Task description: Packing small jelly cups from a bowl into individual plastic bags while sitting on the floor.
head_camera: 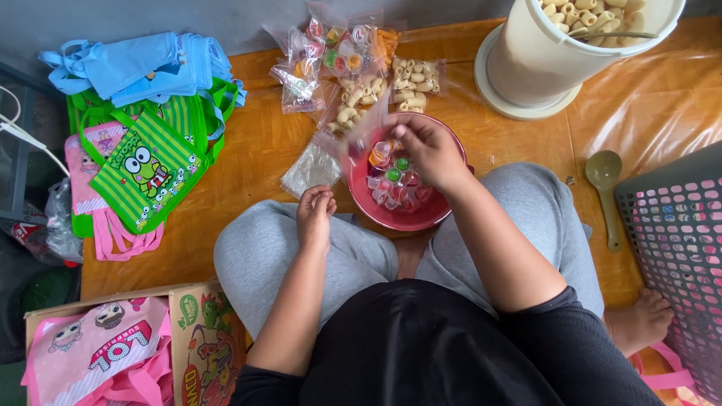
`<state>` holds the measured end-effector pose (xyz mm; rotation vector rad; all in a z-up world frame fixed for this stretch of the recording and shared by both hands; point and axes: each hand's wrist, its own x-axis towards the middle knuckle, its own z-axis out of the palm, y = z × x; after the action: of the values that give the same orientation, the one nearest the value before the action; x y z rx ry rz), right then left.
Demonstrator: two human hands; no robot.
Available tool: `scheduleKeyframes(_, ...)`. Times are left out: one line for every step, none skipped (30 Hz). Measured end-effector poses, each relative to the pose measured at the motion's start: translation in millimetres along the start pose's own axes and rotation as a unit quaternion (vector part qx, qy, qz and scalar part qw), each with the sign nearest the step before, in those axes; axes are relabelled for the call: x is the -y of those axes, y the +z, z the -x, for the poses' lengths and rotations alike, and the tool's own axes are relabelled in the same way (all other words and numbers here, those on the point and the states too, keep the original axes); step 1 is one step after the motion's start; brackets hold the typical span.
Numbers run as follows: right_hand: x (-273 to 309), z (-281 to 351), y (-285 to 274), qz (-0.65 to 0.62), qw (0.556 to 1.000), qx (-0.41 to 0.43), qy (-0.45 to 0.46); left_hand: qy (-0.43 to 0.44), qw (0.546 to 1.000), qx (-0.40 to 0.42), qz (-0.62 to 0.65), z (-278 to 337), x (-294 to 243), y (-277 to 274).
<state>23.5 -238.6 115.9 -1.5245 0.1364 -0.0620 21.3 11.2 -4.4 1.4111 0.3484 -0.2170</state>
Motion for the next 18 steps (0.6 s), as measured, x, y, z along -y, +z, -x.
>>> scheduleKeyframes(6,2,-5,0.000,1.000,0.000,0.001,-0.001,1.000,0.000,0.000,-8,6,-4)
scheduleKeyframes(12,3,-10,0.016,0.998,-0.016,-0.060,0.017,0.999,-0.012,-0.032,-15,12,-7)
scheduleKeyframes(18,5,-15,0.031,0.992,-0.033,-0.122,0.035,0.997,-0.022,-0.064,-24,18,-11)
scheduleKeyframes(12,12,-16,0.032,0.992,-0.032,-0.122,0.035,0.997,-0.022,-0.064,-31,14,-16)
scheduleKeyframes(7,18,-18,0.035,0.996,-0.011,-0.083,0.060,0.992,-0.029,-0.103,-39,11,-19)
scheduleKeyframes(2,24,-21,0.037,0.998,0.010,-0.043,0.084,0.986,-0.037,-0.142,-47,8,-23)
scheduleKeyframes(-8,33,-24,0.039,0.998,0.010,-0.044,0.085,0.986,-0.036,-0.140,-71,18,-32)
scheduleKeyframes(-17,43,-28,0.094,0.995,0.046,0.002,0.108,0.964,-0.042,-0.238,-95,27,-41)
scheduleKeyframes(-27,53,-33,0.148,0.985,0.080,0.049,0.130,0.933,-0.046,-0.333,-120,37,-49)
scheduleKeyframes(-43,57,-37,0.150,0.984,0.078,0.049,0.130,0.933,-0.044,-0.331,-129,34,-50)
scheduleKeyframes(-58,61,-40,0.186,0.975,0.072,0.101,0.078,0.886,-0.030,-0.456,-138,31,-52)
scheduleKeyframes(-73,65,-43,0.221,0.961,0.066,0.152,0.025,0.821,-0.016,-0.570,-147,28,-53)
scheduleKeyframes(-80,58,-47,0.223,0.961,0.065,0.151,0.027,0.822,-0.015,-0.569,-147,27,-50)
scheduleKeyframes(-87,50,-51,0.249,0.955,0.052,0.155,-0.011,0.780,-0.014,-0.625,-147,27,-46)
scheduleKeyframes(-94,42,-55,0.274,0.948,0.039,0.159,-0.049,0.733,-0.011,-0.678,-147,26,-43)
scheduleKeyframes(-99,39,-57,0.275,0.948,0.037,0.159,-0.047,0.733,-0.010,-0.678,-150,35,-41)
scheduleKeyframes(-104,33,-58,0.267,0.948,0.015,0.172,-0.061,0.707,-0.003,-0.705,-154,44,-38)
scheduleKeyframes(-109,28,-60,0.260,0.948,-0.007,0.184,-0.075,0.680,0.004,-0.730,-158,53,-36)
